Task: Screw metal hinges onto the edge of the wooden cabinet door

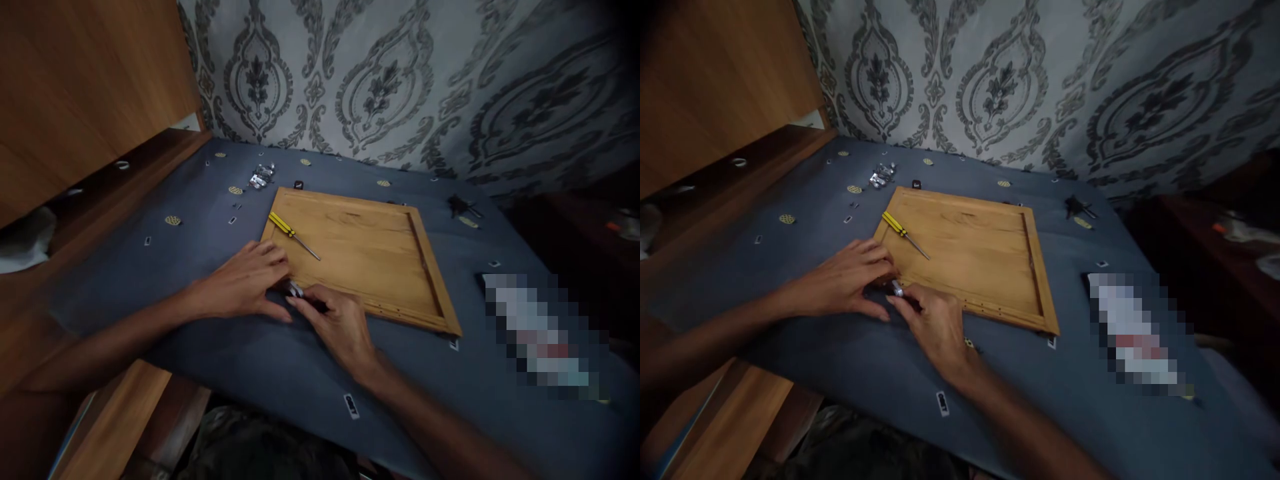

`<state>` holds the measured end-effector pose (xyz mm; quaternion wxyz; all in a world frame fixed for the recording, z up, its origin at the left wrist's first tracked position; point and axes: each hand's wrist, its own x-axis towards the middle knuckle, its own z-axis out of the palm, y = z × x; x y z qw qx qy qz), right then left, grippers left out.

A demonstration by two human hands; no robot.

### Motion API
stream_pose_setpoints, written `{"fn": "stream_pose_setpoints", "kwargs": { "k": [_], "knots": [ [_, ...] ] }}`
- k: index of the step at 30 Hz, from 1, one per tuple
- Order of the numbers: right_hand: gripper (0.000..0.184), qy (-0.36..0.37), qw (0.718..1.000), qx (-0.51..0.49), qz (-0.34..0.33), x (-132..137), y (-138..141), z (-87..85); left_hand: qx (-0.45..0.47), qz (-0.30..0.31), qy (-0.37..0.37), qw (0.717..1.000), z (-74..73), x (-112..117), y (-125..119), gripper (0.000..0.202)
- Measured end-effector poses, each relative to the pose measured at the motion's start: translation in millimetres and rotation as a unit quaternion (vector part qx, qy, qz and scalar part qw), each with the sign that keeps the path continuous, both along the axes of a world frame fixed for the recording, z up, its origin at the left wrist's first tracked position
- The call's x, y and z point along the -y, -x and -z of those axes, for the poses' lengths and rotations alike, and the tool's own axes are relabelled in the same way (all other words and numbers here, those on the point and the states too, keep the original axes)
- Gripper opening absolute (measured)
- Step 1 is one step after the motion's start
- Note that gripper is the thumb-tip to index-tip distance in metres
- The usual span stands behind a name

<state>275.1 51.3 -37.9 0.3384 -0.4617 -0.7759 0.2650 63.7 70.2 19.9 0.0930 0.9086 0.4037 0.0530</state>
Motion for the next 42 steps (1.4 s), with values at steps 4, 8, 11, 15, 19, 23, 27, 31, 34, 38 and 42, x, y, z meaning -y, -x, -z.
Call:
{"fn": "stream_pose_setpoints", "kwargs": {
  "k": [4, 8, 11, 15, 19, 23, 27, 31, 34, 38, 42],
  "knots": [
    [0.030, -0.037, 0.999, 0.013, -0.008, 2, 1, -0.8, -0.007, -0.003, 0.007, 1.000, 0.6, 2, -3, 0.055],
    [0.045, -0.090, 0.995, 0.032, -0.018, 3, 3, -1.8, 0.014, -0.012, 0.013, 1.000, 4.6, 3, -3, 0.048],
    [0.048, -0.117, 0.992, 0.046, -0.023, 3, 3, -3.6, 0.043, -0.015, 0.019, 0.999, 7.5, 3, -2, 0.044],
    [0.051, -0.131, 0.988, 0.074, -0.029, 3, 2, -5.6, 0.065, -0.013, 0.037, 0.997, 8.4, 3, -2, 0.034],
    [0.047, -0.134, 0.987, 0.076, -0.040, 5, 2, -4.7, 0.057, -0.010, 0.040, 0.998, 8.7, 2, -1, 0.029],
    [0.044, -0.163, 0.982, 0.081, -0.051, 6, 3, -2.3, 0.057, -0.007, 0.036, 0.998, 12.0, 1, 1, 0.034],
    [0.045, -0.178, 0.979, 0.083, -0.058, 6, 4, -0.4, 0.063, -0.010, 0.039, 0.997, 14.9, 0, 3, 0.038],
    [0.040, -0.166, 0.980, 0.088, -0.068, 6, 3, -0.1, 0.073, -0.005, 0.046, 0.996, 14.0, 1, 4, 0.033],
    [0.034, -0.161, 0.981, 0.084, -0.068, 3, 1, -2.5, 0.066, -0.003, 0.065, 0.996, 11.9, 1, 5, 0.033],
    [0.022, -0.236, 0.965, 0.087, -0.080, -3, -2, -7.3, 0.065, -0.007, 0.079, 0.995, 10.5, 1, 6, 0.036],
    [0.023, -0.277, 0.945, 0.132, -0.111, -6, -4, -8.6, 0.070, -0.005, 0.089, 0.994, 11.2, 0, 6, 0.037]
  ]
}}
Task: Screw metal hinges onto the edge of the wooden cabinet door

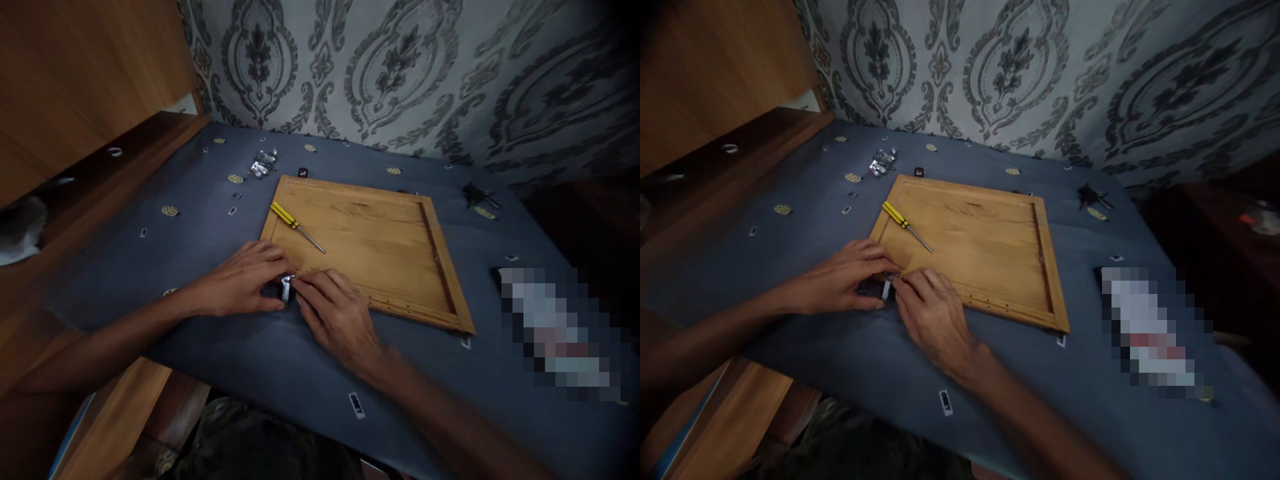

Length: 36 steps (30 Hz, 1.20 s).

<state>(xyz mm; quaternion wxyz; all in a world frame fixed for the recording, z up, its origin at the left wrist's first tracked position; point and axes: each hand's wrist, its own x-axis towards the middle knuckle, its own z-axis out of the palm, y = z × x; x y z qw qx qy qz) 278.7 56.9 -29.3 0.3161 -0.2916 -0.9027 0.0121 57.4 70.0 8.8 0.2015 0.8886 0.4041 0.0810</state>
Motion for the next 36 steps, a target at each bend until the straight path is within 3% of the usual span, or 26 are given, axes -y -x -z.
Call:
{"fn": "stream_pose_setpoints", "kwargs": {
  "k": [8, 13, 19, 36],
  "knots": [
    [0.022, -0.017, 0.998, 0.063, 0.013, 2.3, 0.4, 2.8, 0.002, 0.008, 0.002, 1.000, 0.5, -1.0, 3.2, 0.037],
    [0.023, -0.005, 0.998, 0.065, 0.021, 3.8, 1.0, 3.5, 0.017, -0.004, -0.005, 1.000, 1.4, 0.5, 4.2, 0.055],
    [0.029, 0.002, 0.997, 0.070, 0.025, 4.4, 2.2, 2.7, 0.008, -0.023, -0.019, 1.000, 3.6, 1.4, 4.4, 0.042],
    [0.027, 0.009, 0.998, 0.055, 0.020, 3.5, 1.4, 2.0, 0.011, -0.020, 0.007, 1.000, 0.3, 0.1, 4.3, 0.031]
  ]
}}
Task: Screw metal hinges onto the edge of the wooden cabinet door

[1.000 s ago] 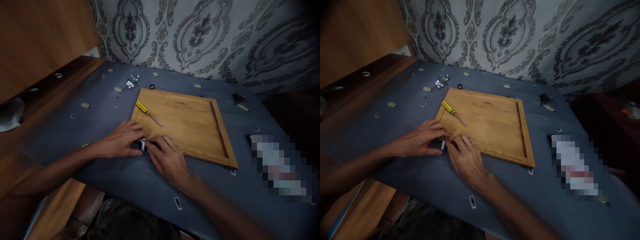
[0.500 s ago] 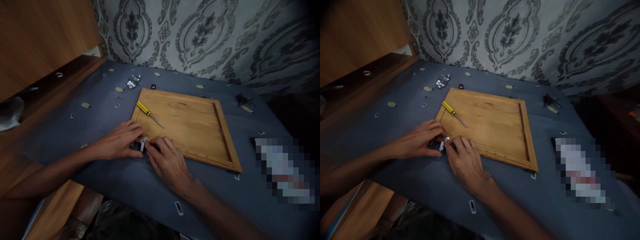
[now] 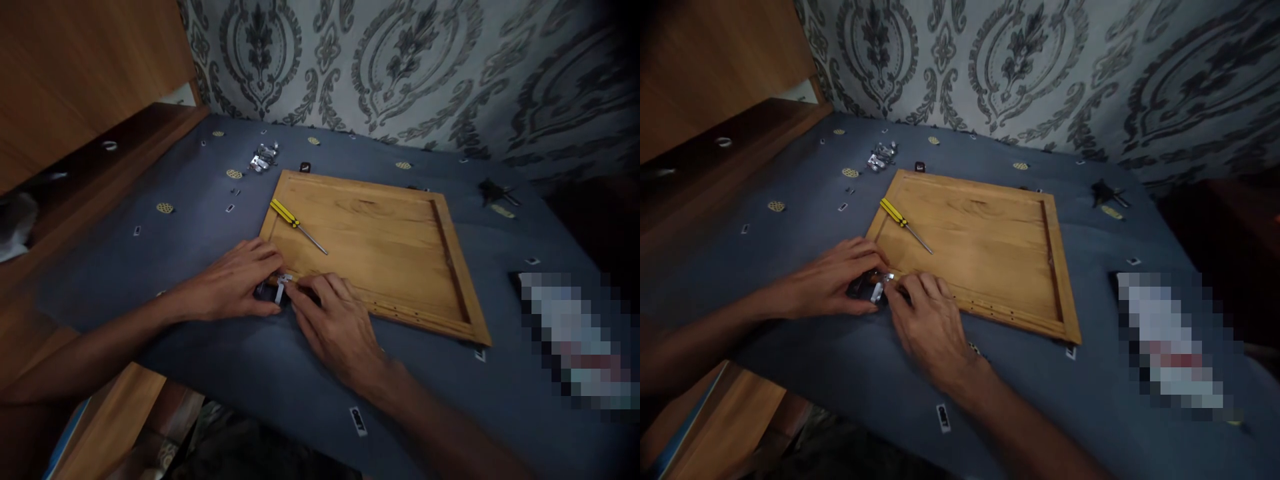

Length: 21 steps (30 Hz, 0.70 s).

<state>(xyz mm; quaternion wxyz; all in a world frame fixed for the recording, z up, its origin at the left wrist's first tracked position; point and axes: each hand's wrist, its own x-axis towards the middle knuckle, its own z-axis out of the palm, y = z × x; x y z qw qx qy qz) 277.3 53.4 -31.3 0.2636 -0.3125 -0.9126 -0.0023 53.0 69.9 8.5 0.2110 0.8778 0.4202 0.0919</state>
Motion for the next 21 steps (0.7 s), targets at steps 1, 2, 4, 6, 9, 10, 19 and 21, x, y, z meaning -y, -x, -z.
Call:
{"fn": "stream_pose_setpoints", "kwargs": {
  "k": [1, 2, 4, 6, 9, 10, 19, 21],
  "knots": [
    [0.027, 0.003, 1.000, -0.008, -0.001, -0.3, -0.3, 0.8, 0.000, 0.001, 0.002, 1.000, 0.0, -0.1, 0.1, 0.031],
    [0.027, 0.006, 1.000, -0.018, 0.000, -0.7, -0.5, 1.7, -0.002, 0.000, 0.003, 1.000, -0.1, -0.2, 0.2, 0.031],
    [0.027, 0.004, 0.999, -0.038, 0.003, -1.3, -0.9, 3.4, -0.006, -0.003, 0.004, 1.000, -0.5, -0.4, 0.1, 0.032],
    [0.025, -0.004, 0.999, -0.053, 0.004, -1.9, -1.1, 4.5, -0.008, -0.004, 0.005, 1.000, -1.3, -0.5, -0.3, 0.032],
    [0.026, -0.014, 0.998, -0.063, -0.010, -2.5, -1.5, 4.9, -0.007, 0.001, 0.011, 1.000, -3.2, -0.8, -0.9, 0.031],
    [0.027, -0.015, 0.998, -0.063, -0.017, -2.7, -1.7, 4.8, -0.008, 0.002, 0.014, 1.000, -3.7, -1.0, -1.0, 0.030],
    [0.028, -0.010, 0.999, -0.043, -0.029, -2.9, -0.2, 4.4, 0.007, -0.004, -0.003, 1.000, 0.6, -0.7, 1.8, 0.033],
    [0.028, -0.008, 0.999, -0.042, -0.028, -2.6, -0.3, 5.2, 0.009, -0.004, 0.004, 1.000, 0.5, -0.6, 1.4, 0.033]
  ]
}}
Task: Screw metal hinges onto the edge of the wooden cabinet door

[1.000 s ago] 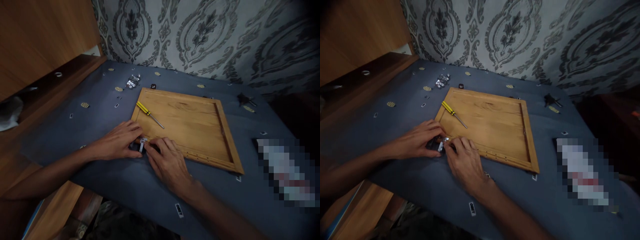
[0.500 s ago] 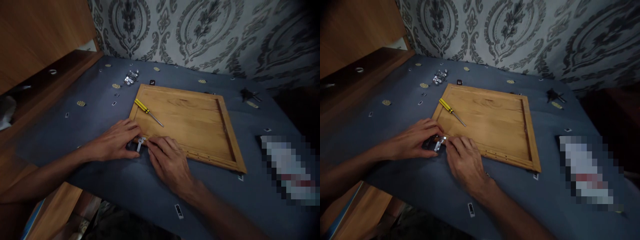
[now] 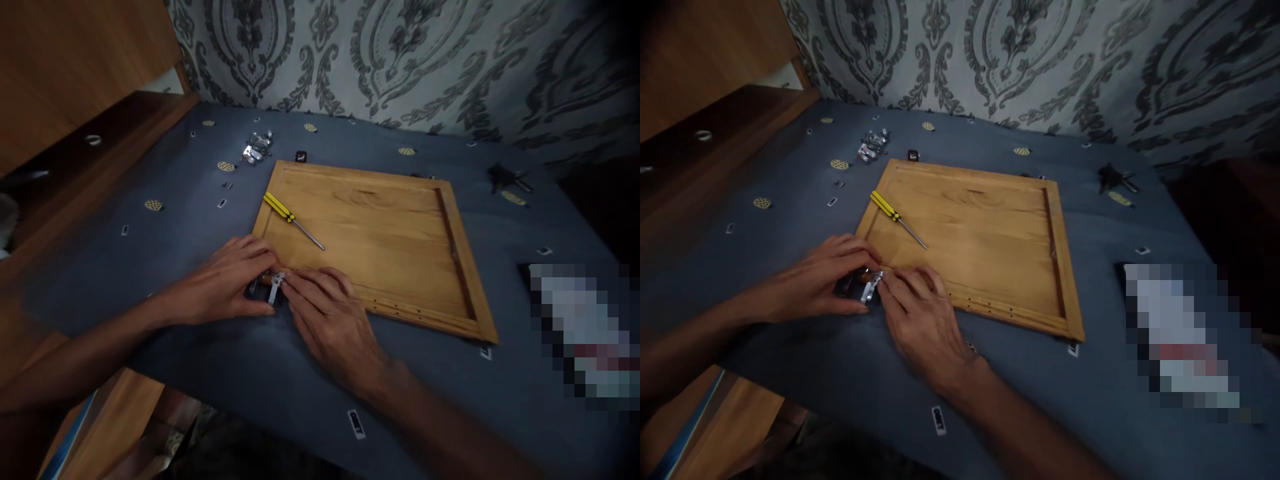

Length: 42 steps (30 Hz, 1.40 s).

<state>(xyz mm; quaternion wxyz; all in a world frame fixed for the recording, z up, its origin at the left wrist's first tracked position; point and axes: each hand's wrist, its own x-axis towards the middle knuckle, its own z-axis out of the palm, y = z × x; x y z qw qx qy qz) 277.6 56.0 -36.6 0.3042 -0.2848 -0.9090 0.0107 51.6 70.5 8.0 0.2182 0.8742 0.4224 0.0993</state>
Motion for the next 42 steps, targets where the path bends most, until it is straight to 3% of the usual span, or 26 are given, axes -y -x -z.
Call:
{"fn": "stream_pose_setpoints", "kwargs": {
  "k": [30, 37, 42],
  "knots": [
    [0.027, -0.027, 0.999, 0.027, 0.014, 5, 0, -2.2, -0.008, 0.002, 0.019, 1.000, -3.4, -2, -1, 0.035],
    [0.025, -0.028, 0.999, 0.041, 0.017, 6, -1, -3.7, 0.040, 0.006, 0.031, 0.999, -10.9, -3, 8, 0.064],
    [0.026, -0.022, 0.999, 0.036, 0.019, 5, -1, -1.1, 0.068, -0.016, 0.031, 0.997, -12.8, -3, 16, 0.071]
  ]
}}
